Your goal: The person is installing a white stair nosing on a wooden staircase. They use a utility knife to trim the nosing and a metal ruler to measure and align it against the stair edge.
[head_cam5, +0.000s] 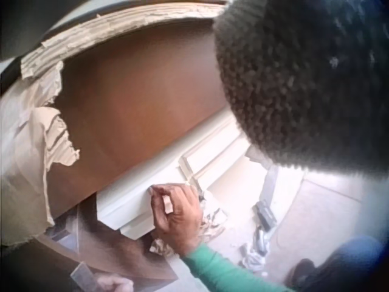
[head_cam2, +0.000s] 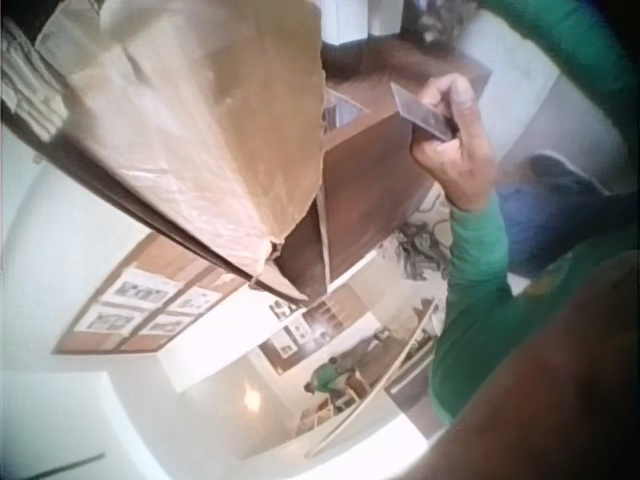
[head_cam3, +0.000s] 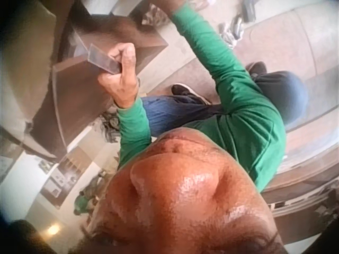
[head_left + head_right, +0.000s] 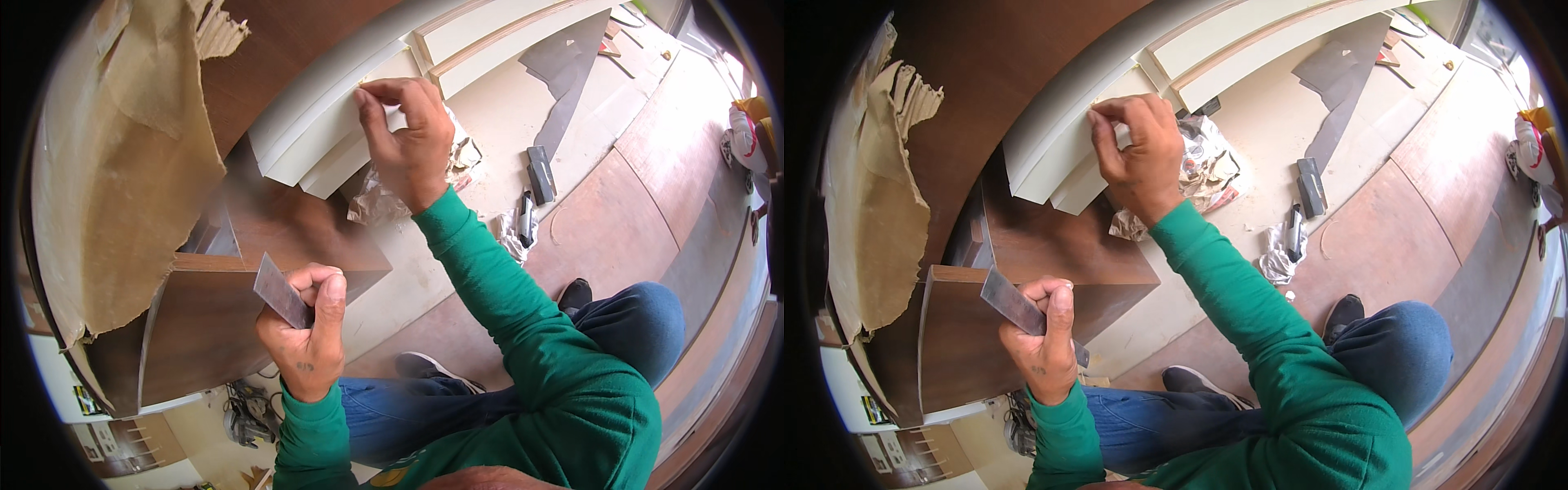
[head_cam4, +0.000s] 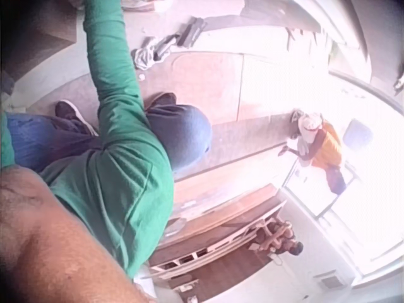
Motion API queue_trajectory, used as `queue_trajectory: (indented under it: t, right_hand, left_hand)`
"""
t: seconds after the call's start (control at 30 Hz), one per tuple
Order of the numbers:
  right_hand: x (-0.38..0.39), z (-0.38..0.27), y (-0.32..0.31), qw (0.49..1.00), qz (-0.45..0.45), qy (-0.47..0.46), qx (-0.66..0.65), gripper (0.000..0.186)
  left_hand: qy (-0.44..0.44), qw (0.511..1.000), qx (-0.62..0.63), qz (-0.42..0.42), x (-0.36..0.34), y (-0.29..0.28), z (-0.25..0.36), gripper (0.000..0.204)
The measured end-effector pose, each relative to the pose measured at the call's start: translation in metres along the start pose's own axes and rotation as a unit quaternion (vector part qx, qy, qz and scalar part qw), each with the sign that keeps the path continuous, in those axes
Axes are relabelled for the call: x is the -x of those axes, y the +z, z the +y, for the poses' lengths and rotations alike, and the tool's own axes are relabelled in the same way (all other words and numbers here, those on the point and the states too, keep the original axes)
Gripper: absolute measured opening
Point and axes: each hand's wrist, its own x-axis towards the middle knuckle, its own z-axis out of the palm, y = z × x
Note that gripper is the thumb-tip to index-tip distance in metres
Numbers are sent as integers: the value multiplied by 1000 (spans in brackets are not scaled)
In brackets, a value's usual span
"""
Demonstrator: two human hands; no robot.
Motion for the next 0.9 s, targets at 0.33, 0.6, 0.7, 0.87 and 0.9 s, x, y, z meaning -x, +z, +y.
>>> queue_trajectory:
  t: [0.33,0.6,0.7,0.87,0.9]
  right_hand:
    - [3,11,-4,997,-7,-23,77,73]
    - [1,12,-5,999,-3,-43,17,74]
    - [3,-1,-5,1000,-8,-5,-18,57]
    - [13,7,-15,991,-23,86,-101,18]
    - [24,13,-13,982,-5,136,-130,16]
  left_hand:
    - [-4,1000,-21,-1,2,2,1,17]
    - [-21,1000,-19,-3,4,2,7,14]
    - [-36,999,-13,-4,3,2,6,13]
    - [-46,999,-23,2,-1,5,-1,25]
    - [-40,999,-31,6,-2,5,-6,33]
